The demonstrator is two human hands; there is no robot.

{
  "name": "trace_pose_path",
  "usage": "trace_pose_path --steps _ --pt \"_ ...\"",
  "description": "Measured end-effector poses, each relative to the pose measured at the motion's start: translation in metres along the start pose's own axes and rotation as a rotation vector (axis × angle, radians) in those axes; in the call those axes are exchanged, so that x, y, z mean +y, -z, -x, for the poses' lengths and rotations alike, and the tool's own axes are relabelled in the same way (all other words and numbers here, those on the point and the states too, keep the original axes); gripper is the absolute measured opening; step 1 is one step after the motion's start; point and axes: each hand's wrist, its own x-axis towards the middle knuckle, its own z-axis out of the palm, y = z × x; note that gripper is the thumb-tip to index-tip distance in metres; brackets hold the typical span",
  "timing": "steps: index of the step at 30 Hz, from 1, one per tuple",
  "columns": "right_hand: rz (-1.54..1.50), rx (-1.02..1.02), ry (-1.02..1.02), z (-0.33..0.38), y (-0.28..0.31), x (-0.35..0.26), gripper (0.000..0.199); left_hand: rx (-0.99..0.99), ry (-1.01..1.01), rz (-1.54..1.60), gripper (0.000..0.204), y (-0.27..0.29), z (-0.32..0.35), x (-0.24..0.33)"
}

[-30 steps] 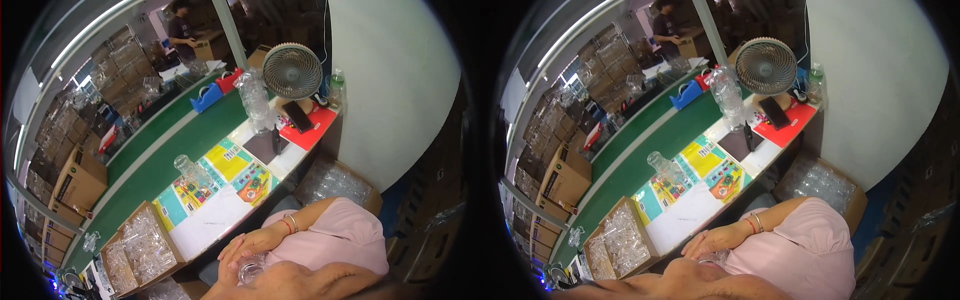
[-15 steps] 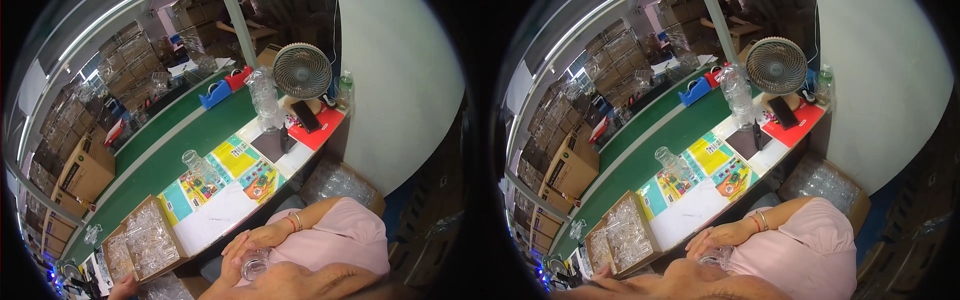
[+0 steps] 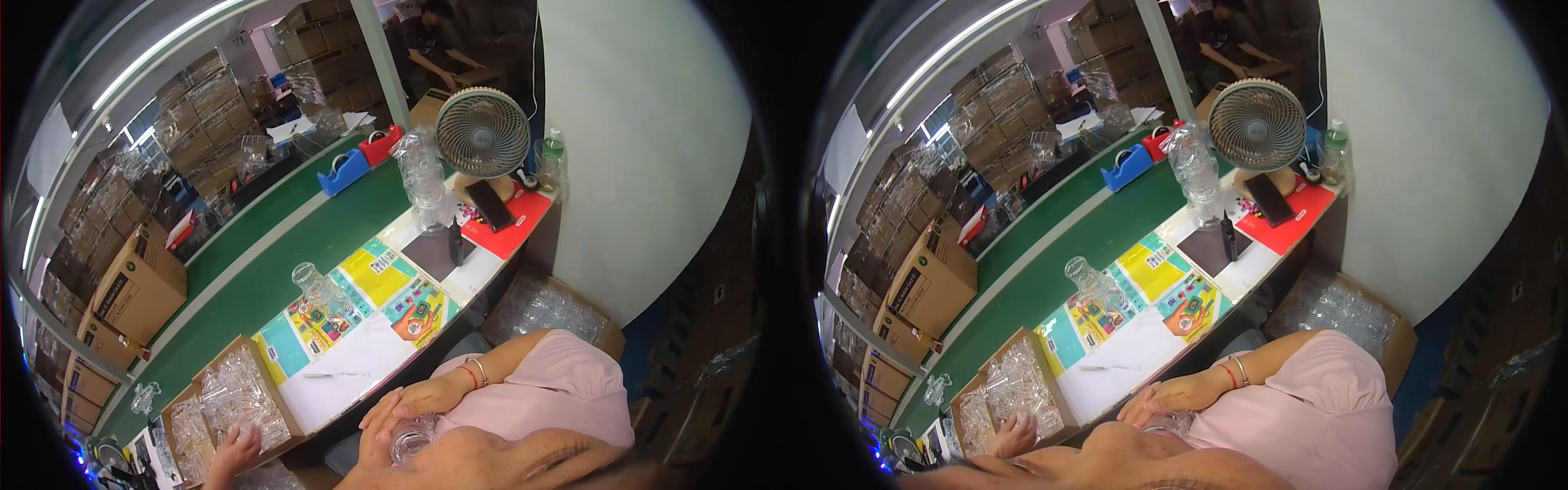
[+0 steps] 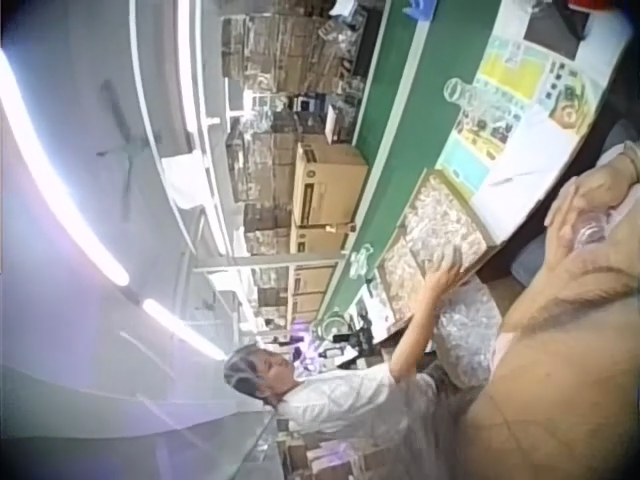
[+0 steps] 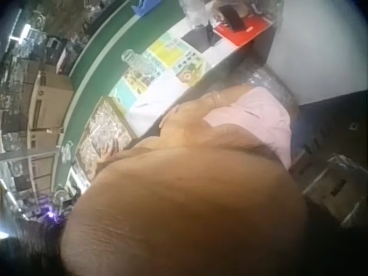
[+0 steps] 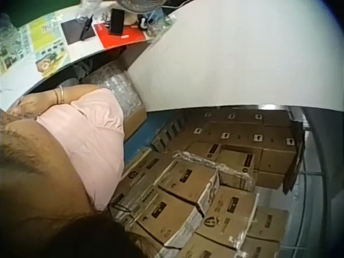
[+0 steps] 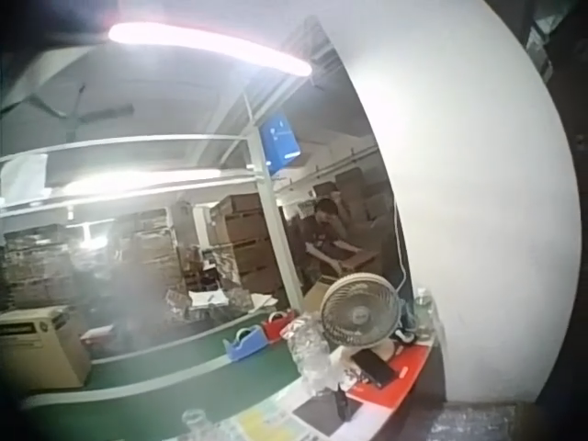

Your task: Applying adhesive to small glass tubes and assembling them into larger glass lamp components on a factory line.

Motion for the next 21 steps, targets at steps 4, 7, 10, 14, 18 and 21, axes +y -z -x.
trace_pose_path --steps 4,7,10,14,18,21 --pt "0.034 -0.025 -0.042 0.001 0.002 0.004 0.044 -0.006 0.006 0.002 0.068 0.001 0.0 -0.002" --pt "0.044 -0.008 -0.014 0.004 0.0 0.01 0.043 -0.006 0.021 0.016 0.068 0.001 0.0 -0.005" --pt "0.028 0.003 -0.002 0.006 -0.001 0.013 0.042 -0.011 0.022 0.027 0.068 0.001 0.001 -0.006" --pt "0.002 -0.072 -0.031 0.002 -0.002 0.01 0.045 -0.016 0.021 0.023 0.068 -0.001 0.005 -0.004" --pt "0.029 -0.069 0.001 -0.003 -0.004 0.003 0.045 -0.016 0.011 0.001 0.069 -0.004 0.007 -0.001" --pt "0.03 -0.05 0.012 -0.004 -0.007 0.0 0.046 -0.008 0.012 -0.001 0.069 -0.004 0.009 -0.003"
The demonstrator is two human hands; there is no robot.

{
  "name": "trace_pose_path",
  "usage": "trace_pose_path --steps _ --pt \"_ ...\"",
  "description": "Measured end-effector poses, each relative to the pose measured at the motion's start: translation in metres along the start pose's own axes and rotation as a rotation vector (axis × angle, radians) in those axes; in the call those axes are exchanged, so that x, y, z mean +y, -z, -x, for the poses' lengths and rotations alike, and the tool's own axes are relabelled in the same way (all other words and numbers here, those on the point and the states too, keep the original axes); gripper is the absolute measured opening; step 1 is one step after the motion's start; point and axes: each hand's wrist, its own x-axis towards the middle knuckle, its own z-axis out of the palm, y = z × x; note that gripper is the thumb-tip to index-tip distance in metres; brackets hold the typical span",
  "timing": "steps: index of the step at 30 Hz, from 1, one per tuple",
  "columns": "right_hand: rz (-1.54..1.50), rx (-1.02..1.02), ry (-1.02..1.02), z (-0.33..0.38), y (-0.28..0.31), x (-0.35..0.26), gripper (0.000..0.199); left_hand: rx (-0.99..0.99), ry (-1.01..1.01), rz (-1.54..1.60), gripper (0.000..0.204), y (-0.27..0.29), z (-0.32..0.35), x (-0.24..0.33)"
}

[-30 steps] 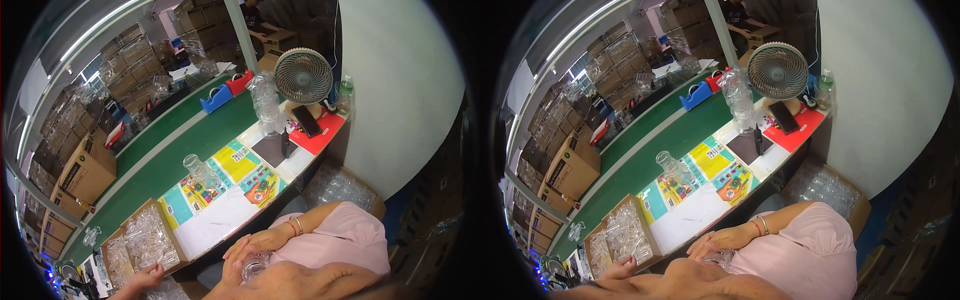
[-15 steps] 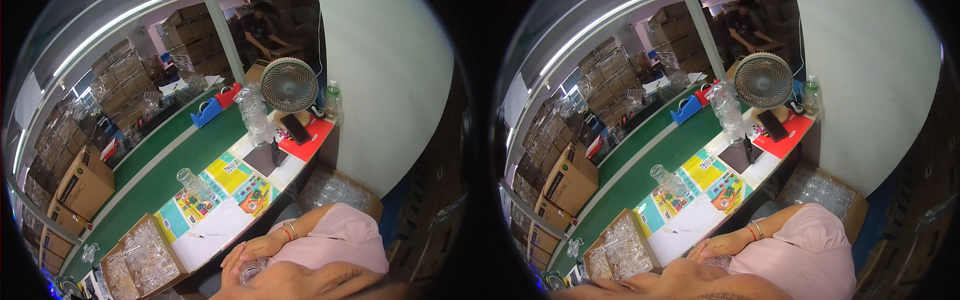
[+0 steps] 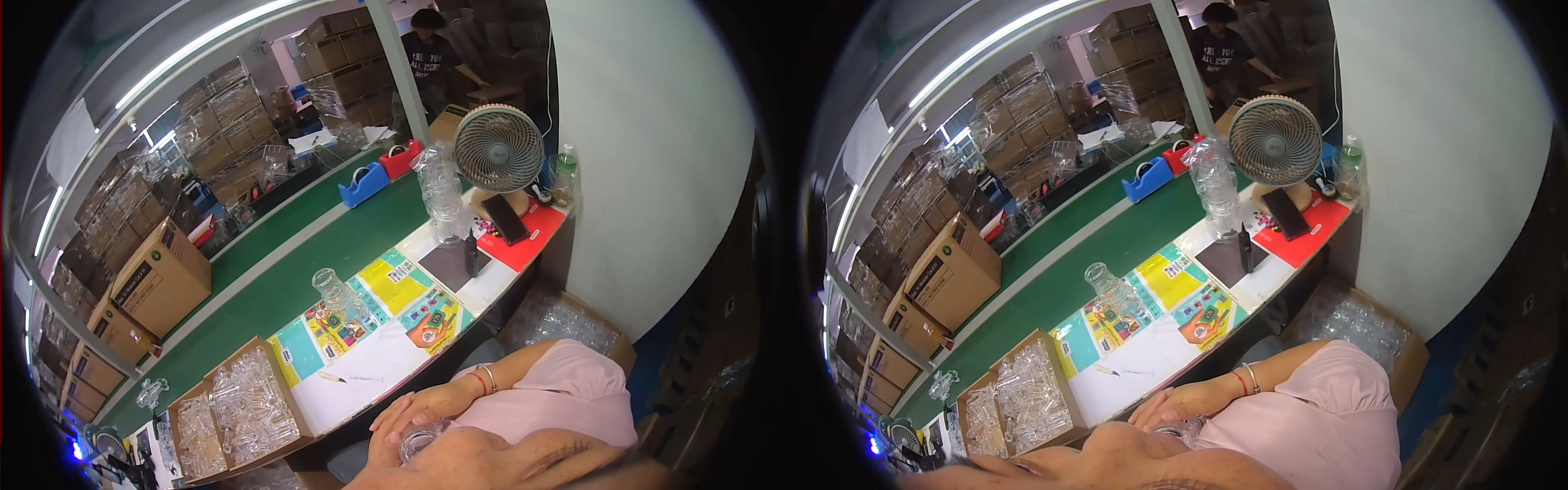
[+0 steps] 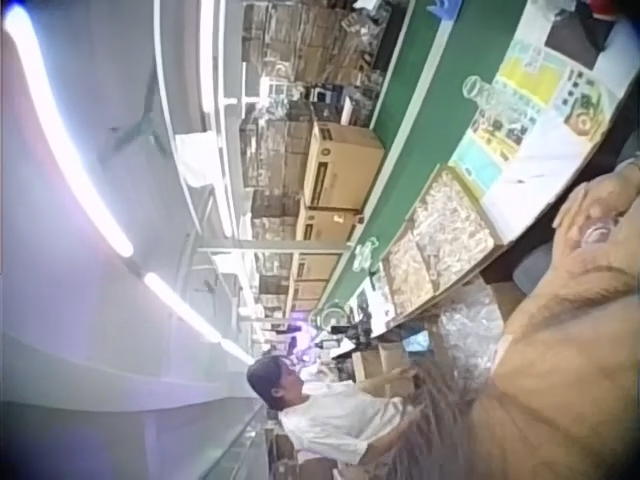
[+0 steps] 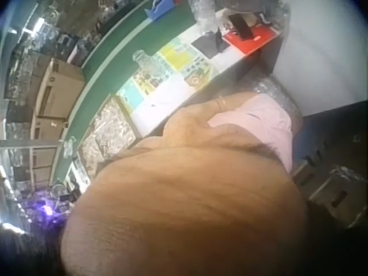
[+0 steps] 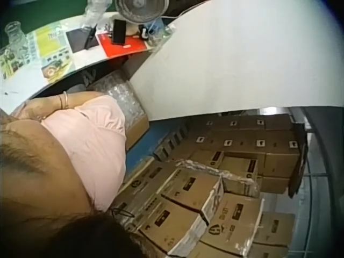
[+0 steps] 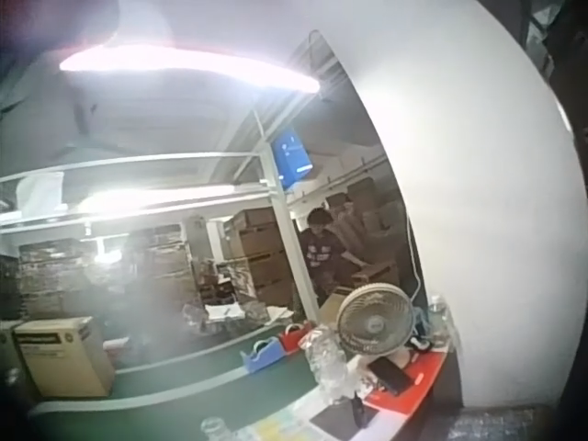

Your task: Applying adhesive to small glass tubes and assembling them into larger glass lamp components on a factory line.

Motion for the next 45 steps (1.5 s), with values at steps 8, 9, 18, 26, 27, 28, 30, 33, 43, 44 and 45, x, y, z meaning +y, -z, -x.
trace_pose_path --steps 8,9,18,26,27,28,30,33,43,44,45 --pt "-0.066 -0.073 0.013 -0.003 -0.001 -0.006 0.05 -0.002 0.032 -0.018 0.069 0.0 0.01 -0.001" --pt "-0.124 -0.055 -0.025 -0.002 0.0 -0.008 0.05 -0.005 0.029 -0.028 0.069 0.0 0.01 -0.001" --pt "-0.173 0.045 -0.075 0.003 -0.002 0.008 0.057 0.004 0.099 0.161 0.068 -0.006 0.016 -0.01" --pt "-0.209 0.061 -0.2 0.003 0.001 0.008 0.041 0.007 0.051 -0.028 0.066 0.004 0.017 -0.012" --pt "-0.239 0.052 -0.21 0.002 0.001 0.009 0.041 0.017 0.05 -0.011 0.066 0.003 0.018 -0.012" --pt "-0.23 0.059 -0.208 0.001 0.002 0.009 0.042 0.028 0.052 0.011 0.067 0.002 0.019 -0.013" --pt "-0.222 0.066 -0.208 0.001 0.001 0.01 0.045 0.047 0.175 0.103 0.068 0.0 0.02 -0.013" --pt "-0.306 0.052 -0.215 0.0 0.001 0.008 0.047 0.075 0.199 0.146 0.07 -0.002 0.026 -0.011" --pt "-0.101 0.047 -0.088 -0.004 0.006 0.016 0.051 0.037 0.12 0.126 0.062 0.005 0.019 -0.025" --pt "-0.126 0.063 -0.055 -0.005 0.005 0.017 0.051 0.045 0.08 0.111 0.062 0.005 0.02 -0.024" --pt "-0.163 0.059 -0.119 -0.004 0.005 0.015 0.052 0.039 0.093 0.098 0.06 0.005 0.019 -0.023"
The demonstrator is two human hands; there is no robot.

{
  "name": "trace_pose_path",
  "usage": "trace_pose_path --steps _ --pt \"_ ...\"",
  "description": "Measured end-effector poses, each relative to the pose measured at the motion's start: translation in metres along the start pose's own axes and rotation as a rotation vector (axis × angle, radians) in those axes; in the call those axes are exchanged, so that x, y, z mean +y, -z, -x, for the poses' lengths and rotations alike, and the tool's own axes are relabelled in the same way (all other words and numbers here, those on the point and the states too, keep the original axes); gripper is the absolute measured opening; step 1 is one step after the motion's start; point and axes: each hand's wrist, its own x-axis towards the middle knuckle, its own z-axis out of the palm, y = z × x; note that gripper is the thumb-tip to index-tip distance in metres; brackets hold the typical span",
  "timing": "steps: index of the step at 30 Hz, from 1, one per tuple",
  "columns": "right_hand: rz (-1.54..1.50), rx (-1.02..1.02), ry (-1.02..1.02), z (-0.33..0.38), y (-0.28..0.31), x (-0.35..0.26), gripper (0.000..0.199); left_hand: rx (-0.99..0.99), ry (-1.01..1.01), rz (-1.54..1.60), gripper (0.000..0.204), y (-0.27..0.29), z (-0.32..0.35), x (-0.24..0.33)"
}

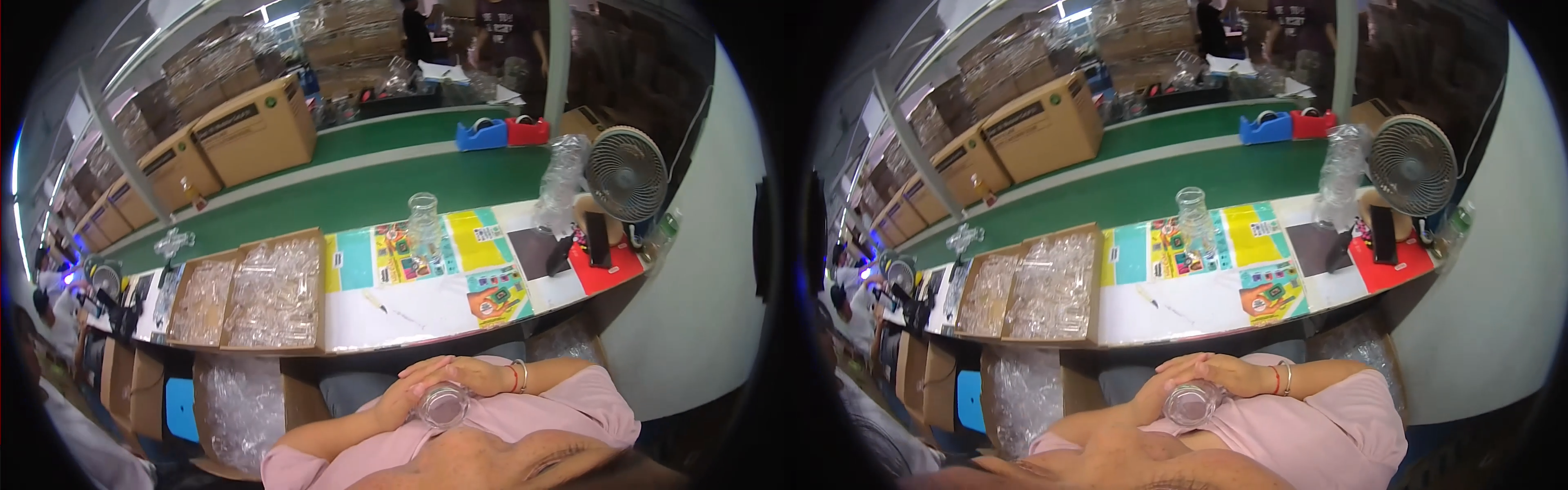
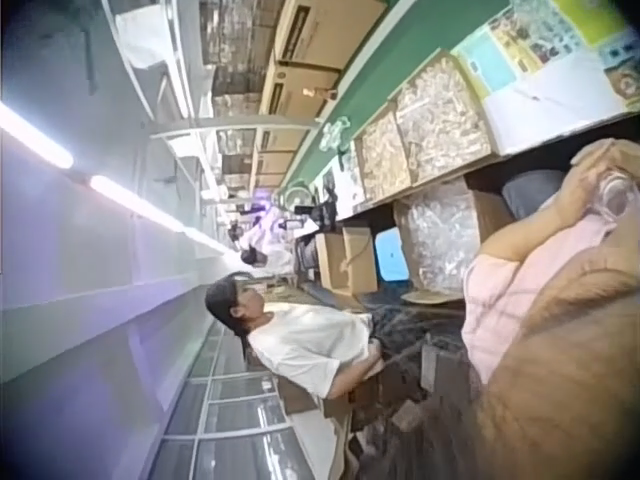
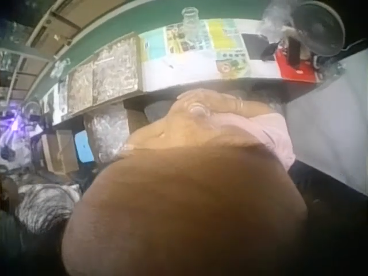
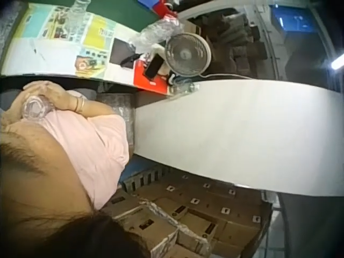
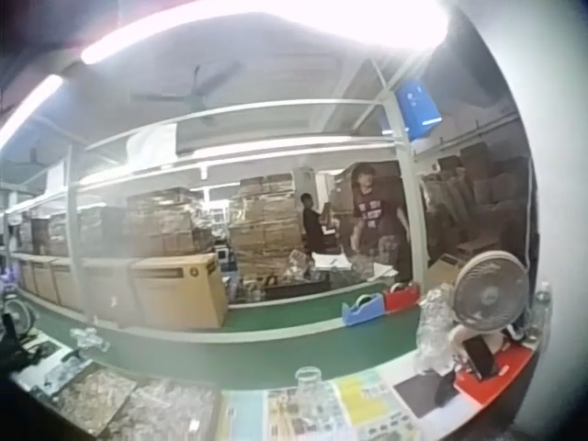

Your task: Applying adhesive to small glass tubes and assembling them into larger glass lamp components on a factory line.

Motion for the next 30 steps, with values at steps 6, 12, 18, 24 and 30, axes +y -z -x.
trace_pose_path --steps 6,12,18,24,30 --pt "0.181 0.016 -0.044 0.004 -0.001 -0.019 0.05 -0.043 -0.147 -0.169 0.056 0.001 -0.007 0.014" --pt "0.234 0.023 -0.017 0.009 -0.003 -0.012 0.049 -0.037 -0.093 -0.107 0.049 -0.005 -0.005 0.009" --pt "0.248 0.06 -0.046 0.016 -0.005 -0.014 0.049 -0.051 -0.079 -0.132 0.054 -0.008 -0.006 0.008" --pt "0.127 0.082 -0.231 0.016 -0.004 -0.009 0.051 -0.005 -0.074 -0.079 0.054 -0.01 -0.006 0.011" --pt "0.232 -0.054 -0.067 0.009 0.007 -0.016 0.06 -0.061 -0.03 0.046 0.061 -0.008 -0.011 0.021"
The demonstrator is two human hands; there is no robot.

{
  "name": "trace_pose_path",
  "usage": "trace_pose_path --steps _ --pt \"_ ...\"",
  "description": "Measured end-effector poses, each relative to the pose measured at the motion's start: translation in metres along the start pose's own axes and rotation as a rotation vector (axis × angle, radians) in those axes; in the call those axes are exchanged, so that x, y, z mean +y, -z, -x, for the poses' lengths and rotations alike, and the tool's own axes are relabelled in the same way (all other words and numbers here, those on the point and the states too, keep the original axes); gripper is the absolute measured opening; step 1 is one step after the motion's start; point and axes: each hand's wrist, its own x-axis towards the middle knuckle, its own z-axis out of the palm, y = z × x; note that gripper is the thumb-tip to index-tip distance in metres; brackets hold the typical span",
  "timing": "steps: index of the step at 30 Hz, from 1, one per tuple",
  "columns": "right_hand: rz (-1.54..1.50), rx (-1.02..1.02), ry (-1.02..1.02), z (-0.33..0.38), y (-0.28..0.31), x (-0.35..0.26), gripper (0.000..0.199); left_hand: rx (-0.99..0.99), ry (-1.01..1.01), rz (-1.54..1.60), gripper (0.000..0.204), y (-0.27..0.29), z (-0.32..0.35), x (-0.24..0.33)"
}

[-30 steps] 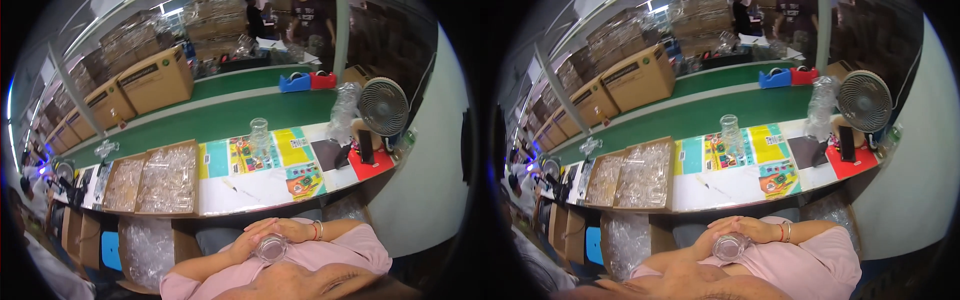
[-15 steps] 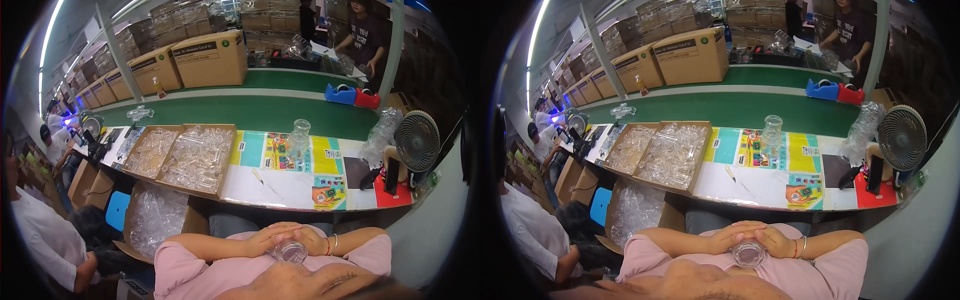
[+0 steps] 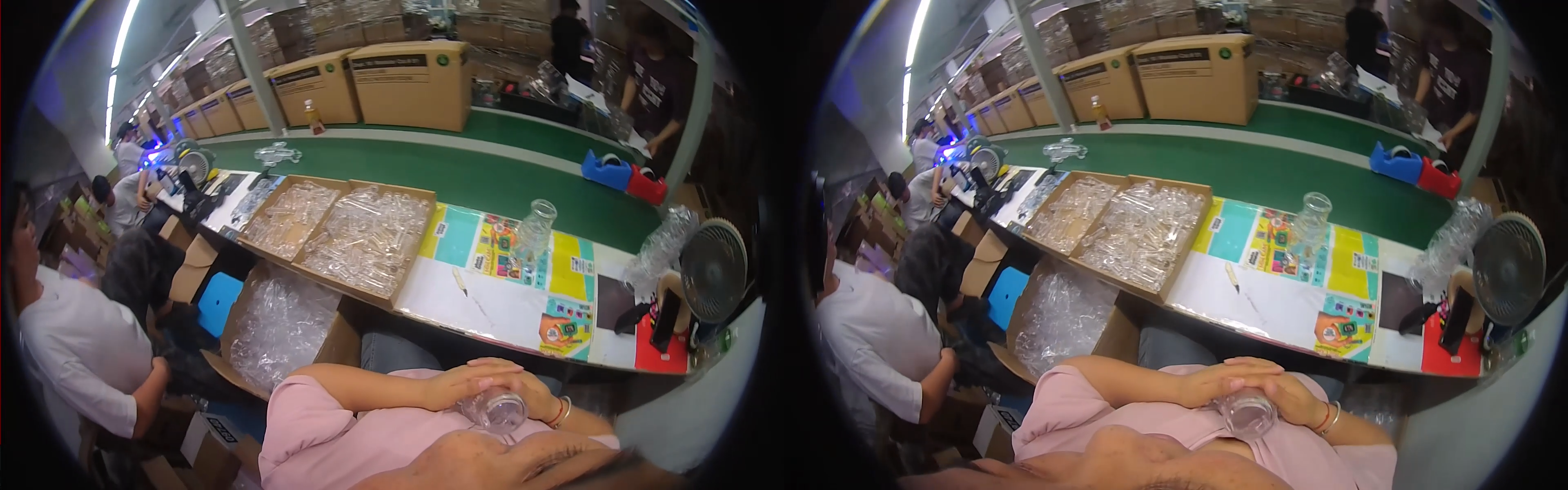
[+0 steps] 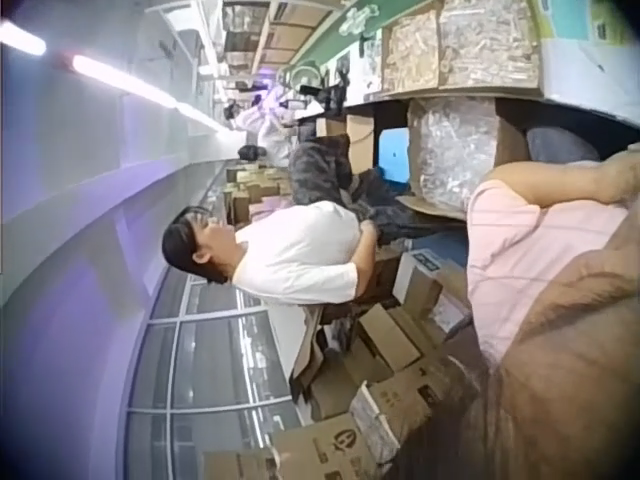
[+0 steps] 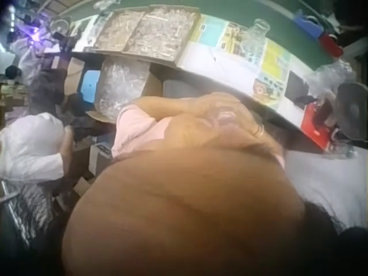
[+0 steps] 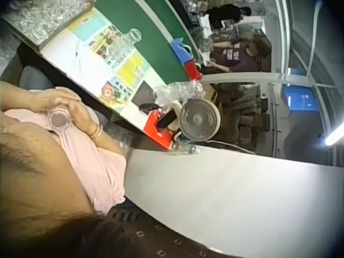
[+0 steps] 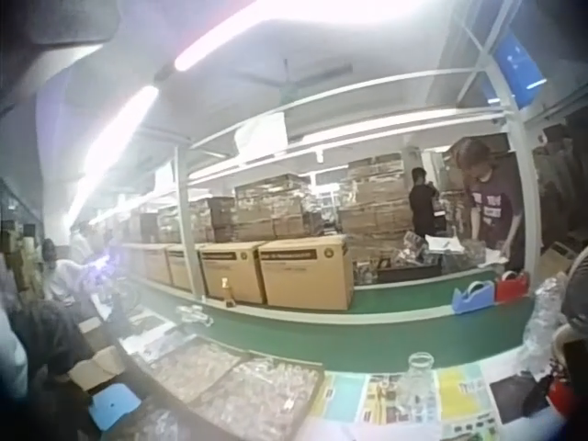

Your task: Applying adhesive to small glass tubes and assembling them into larger glass lamp components on a factory line.

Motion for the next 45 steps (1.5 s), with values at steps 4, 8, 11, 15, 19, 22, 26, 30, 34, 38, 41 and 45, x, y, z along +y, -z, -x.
trace_pose_path --steps 4,8,11,15,19,22,26,30,34,38,41,45 --pt "0.198 -0.094 0.125 0.0 0.001 -0.004 0.067 -0.206 -0.111 -0.156 0.067 0.01 -0.002 0.004" --pt "0.141 -0.204 0.129 0.002 0.0 -0.002 0.077 -0.283 -0.09 -0.094 0.085 0.013 0.004 0.007" --pt "0.104 -0.12 0.126 0.003 -0.006 -0.005 0.075 -0.214 -0.075 -0.016 0.088 0.003 0.006 0.01" --pt "0.106 0.024 0.137 -0.003 -0.012 -0.012 0.064 -0.1 -0.155 -0.167 0.069 -0.006 0.003 0.014" --pt "0.094 0.105 0.051 -0.008 -0.019 -0.017 0.062 0.017 -0.162 -0.231 0.052 -0.009 0.007 0.012" --pt "0.069 0.08 -0.04 -0.009 -0.022 -0.018 0.062 0.08 -0.115 -0.218 0.048 -0.012 0.015 0.008" --pt "0.047 0.097 -0.079 -0.009 -0.026 -0.024 0.062 0.111 -0.061 -0.19 0.049 -0.014 0.02 0.007" --pt "0.044 0.103 -0.08 -0.006 -0.026 -0.027 0.06 0.1 -0.096 -0.249 0.05 -0.016 0.017 0.004" --pt "0.028 0.094 -0.061 0.001 -0.024 -0.011 0.058 0.124 -0.06 -0.117 0.048 -0.019 0.02 -0.005" --pt "-0.05 0.084 -0.14 0.008 -0.024 0.005 0.057 0.125 -0.031 -0.047 0.047 -0.019 0.021 -0.009" --pt "-0.075 0.108 -0.156 0.011 -0.024 0.0 0.055 0.118 -0.039 -0.064 0.047 -0.018 0.017 -0.004" --pt "-0.096 0.145 -0.129 0.007 -0.025 -0.005 0.052 0.117 -0.045 -0.083 0.048 -0.016 0.014 -0.002"
